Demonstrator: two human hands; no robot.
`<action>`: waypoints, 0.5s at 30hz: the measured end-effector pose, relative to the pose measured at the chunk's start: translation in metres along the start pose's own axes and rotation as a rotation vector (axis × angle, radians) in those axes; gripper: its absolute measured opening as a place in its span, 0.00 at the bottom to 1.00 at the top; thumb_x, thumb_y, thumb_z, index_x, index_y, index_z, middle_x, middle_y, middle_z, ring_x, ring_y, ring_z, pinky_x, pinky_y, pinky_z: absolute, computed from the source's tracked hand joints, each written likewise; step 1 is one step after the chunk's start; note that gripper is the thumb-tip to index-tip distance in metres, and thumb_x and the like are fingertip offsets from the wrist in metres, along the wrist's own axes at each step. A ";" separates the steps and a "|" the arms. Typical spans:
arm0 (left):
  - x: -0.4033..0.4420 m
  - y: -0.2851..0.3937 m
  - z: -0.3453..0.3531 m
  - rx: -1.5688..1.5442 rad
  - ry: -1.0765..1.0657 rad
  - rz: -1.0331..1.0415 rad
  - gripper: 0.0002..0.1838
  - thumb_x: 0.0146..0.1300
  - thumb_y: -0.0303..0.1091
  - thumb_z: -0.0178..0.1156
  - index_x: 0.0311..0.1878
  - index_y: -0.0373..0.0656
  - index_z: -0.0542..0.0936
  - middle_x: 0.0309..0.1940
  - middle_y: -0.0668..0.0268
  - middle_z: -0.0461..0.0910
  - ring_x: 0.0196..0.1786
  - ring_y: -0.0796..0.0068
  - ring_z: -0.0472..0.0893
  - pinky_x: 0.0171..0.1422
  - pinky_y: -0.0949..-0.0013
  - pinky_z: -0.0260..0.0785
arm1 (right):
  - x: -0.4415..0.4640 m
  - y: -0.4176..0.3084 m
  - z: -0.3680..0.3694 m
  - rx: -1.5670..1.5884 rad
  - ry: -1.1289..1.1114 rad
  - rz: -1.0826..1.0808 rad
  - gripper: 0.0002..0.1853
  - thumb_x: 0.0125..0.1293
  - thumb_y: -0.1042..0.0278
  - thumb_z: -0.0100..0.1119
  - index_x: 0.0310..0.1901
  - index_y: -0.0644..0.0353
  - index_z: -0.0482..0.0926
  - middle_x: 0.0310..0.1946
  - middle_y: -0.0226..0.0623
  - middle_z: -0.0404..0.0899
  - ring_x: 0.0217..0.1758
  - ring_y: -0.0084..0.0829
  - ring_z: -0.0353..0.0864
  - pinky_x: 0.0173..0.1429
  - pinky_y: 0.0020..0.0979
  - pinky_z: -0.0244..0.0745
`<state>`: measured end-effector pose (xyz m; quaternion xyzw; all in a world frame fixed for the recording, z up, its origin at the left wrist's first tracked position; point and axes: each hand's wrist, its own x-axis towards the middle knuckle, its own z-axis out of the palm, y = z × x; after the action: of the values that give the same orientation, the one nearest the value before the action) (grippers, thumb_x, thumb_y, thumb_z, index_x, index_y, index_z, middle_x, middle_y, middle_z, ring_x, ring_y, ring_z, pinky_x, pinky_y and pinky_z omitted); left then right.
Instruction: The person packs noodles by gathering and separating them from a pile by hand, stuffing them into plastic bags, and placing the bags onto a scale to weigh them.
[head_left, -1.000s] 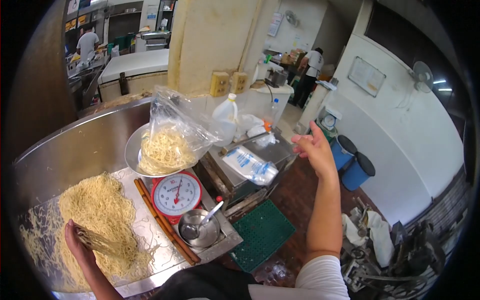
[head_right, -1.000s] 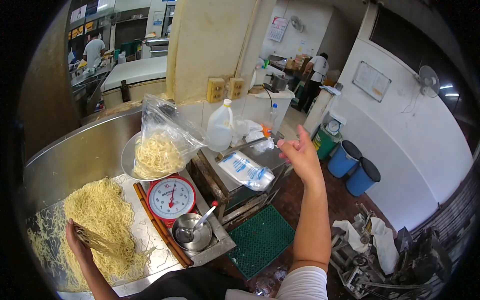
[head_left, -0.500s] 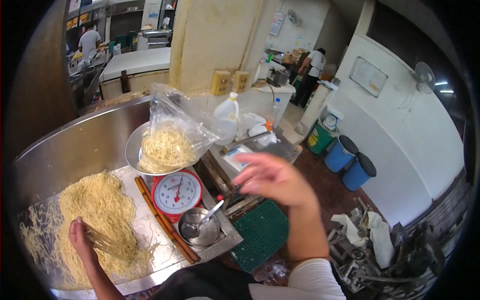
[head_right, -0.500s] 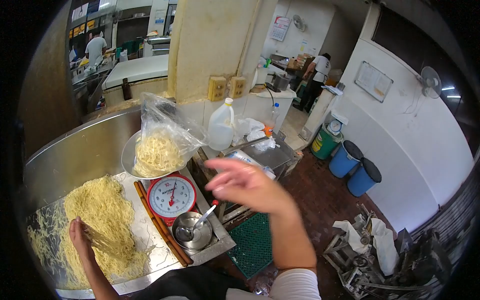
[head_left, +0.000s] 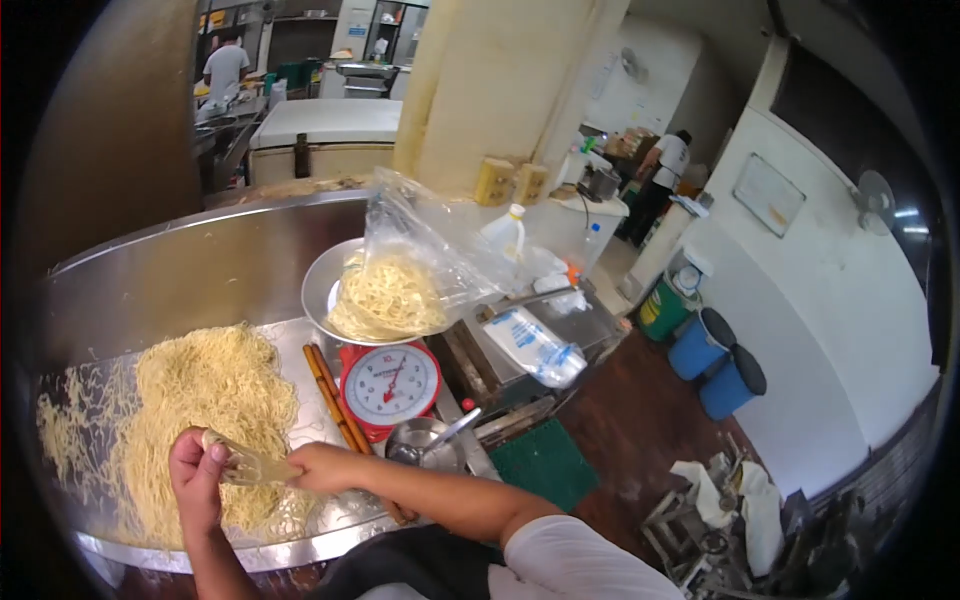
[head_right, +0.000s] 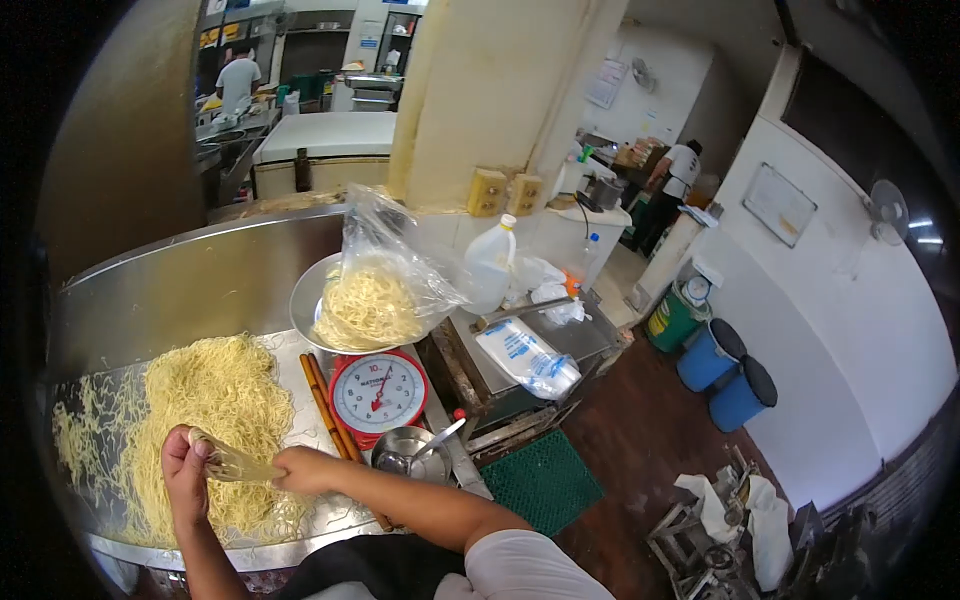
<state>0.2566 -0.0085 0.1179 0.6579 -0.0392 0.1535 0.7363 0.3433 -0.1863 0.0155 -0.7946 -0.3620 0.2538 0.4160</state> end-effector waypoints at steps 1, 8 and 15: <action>-0.002 -0.004 -0.011 0.019 0.025 -0.006 0.08 0.60 0.33 0.61 0.31 0.43 0.72 0.25 0.73 0.74 0.29 0.84 0.72 0.34 0.78 0.65 | 0.003 0.016 -0.003 0.032 0.055 0.012 0.12 0.56 0.63 0.60 0.38 0.62 0.79 0.29 0.43 0.80 0.34 0.37 0.80 0.40 0.36 0.72; -0.008 -0.040 -0.019 -0.061 0.021 -0.338 0.12 0.65 0.38 0.54 0.43 0.39 0.77 0.33 0.69 0.79 0.34 0.81 0.76 0.37 0.75 0.68 | 0.005 -0.031 -0.009 0.934 -0.025 0.085 0.29 0.59 0.68 0.58 0.63 0.55 0.64 0.47 0.25 0.73 0.42 0.18 0.72 0.38 0.23 0.70; 0.010 -0.043 -0.034 0.165 -0.169 -0.289 0.17 0.64 0.44 0.54 0.39 0.38 0.80 0.34 0.67 0.80 0.35 0.80 0.78 0.36 0.77 0.69 | 0.010 -0.037 -0.004 0.675 0.110 0.146 0.18 0.52 0.76 0.57 0.48 0.59 0.75 0.33 0.27 0.76 0.31 0.18 0.74 0.33 0.23 0.71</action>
<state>0.2728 0.0231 0.0744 0.7253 0.0065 -0.0069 0.6884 0.3385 -0.1661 0.0481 -0.6485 -0.1771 0.3450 0.6550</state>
